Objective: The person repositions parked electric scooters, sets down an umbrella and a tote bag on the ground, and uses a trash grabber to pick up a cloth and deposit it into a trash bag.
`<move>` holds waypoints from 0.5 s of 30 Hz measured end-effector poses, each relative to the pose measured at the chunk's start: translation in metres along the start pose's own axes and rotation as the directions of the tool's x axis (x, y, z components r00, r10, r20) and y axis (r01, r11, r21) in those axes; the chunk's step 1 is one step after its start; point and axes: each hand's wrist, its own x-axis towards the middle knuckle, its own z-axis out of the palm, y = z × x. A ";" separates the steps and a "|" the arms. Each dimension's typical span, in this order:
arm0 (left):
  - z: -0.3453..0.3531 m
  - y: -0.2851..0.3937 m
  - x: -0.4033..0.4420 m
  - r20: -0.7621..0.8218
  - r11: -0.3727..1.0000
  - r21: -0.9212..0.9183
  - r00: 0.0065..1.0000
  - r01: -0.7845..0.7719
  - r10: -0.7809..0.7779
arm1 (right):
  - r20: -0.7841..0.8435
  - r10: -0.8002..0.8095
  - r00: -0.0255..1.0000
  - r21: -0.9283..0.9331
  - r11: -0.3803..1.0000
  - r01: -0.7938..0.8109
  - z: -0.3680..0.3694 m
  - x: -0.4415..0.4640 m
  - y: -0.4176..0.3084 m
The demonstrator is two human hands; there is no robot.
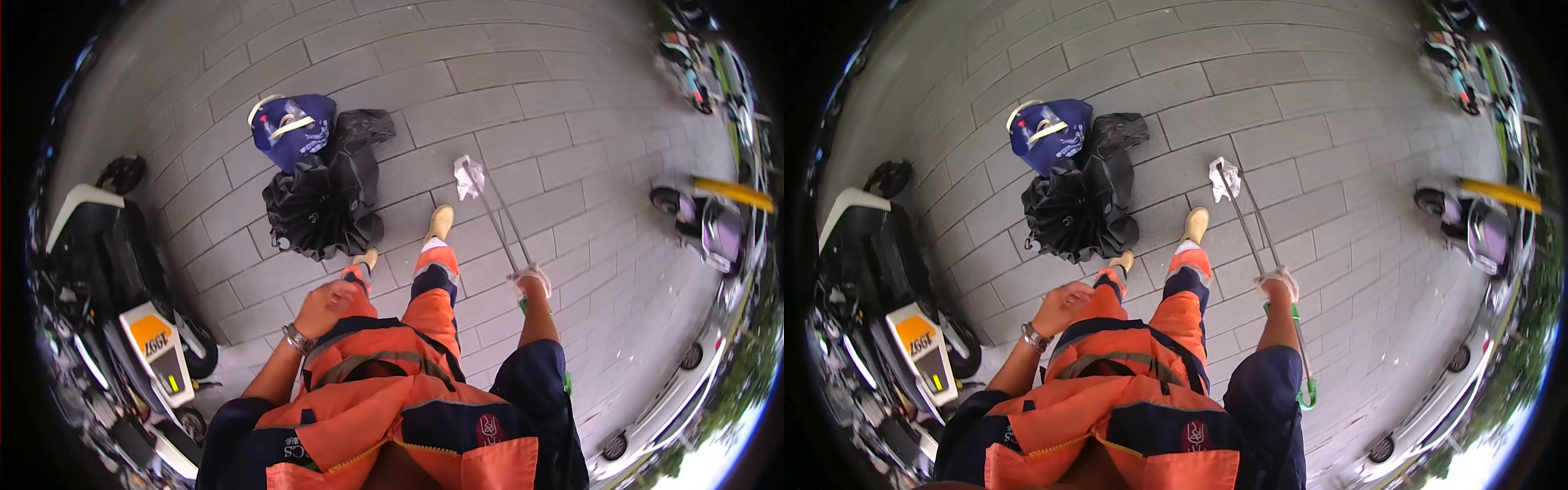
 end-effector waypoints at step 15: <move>0.078 -0.130 0.079 -0.260 0.886 -0.242 0.853 0.397 -0.453 | 0.129 -0.104 0.986 -0.307 0.941 0.140 0.002 0.045 0.011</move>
